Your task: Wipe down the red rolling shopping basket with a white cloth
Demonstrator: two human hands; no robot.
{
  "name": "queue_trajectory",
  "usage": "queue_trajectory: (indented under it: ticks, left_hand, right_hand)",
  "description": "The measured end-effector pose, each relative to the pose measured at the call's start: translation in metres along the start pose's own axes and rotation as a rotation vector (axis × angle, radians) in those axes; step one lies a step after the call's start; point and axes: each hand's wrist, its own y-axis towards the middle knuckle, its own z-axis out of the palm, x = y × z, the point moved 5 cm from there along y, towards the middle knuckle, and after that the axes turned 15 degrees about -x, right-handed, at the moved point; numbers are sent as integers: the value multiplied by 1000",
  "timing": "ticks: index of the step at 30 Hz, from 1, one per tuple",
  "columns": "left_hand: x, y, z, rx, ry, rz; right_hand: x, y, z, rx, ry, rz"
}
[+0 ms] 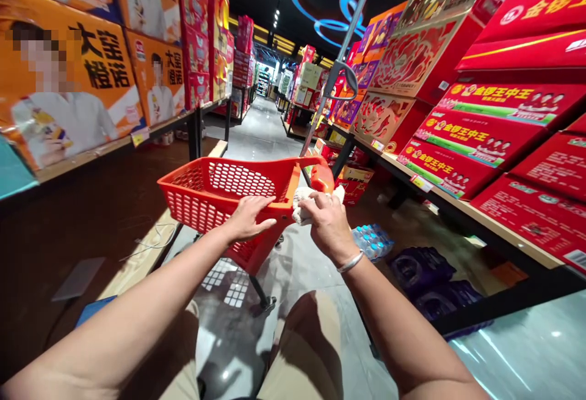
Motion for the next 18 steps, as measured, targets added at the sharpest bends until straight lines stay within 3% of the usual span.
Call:
queue_trajectory:
  ticks: [2, 5, 9, 13, 15, 18]
  left_hand:
    - [0, -2, 0, -47, -5, -20]
    - [16, -6, -6, -68, -39, -53]
    - [29, -10, -13, -75, -68, -75]
    - [24, -11, -16, -88, -75, -85]
    - [19, -13, -16, -99, -81, -86]
    - [14, -18, -18, -110, -90, -81]
  right_hand:
    - [-3, 1, -5, -2, 127, -69]
    - [-32, 7, -1, -19, 267, -72]
    - [-90, 32, 31, -63, 396, 19]
    - [-135, 77, 68, 3, 394, 251]
    - [-139, 103, 80, 115, 291, 283]
    - [-122, 138, 93, 256, 207, 218]
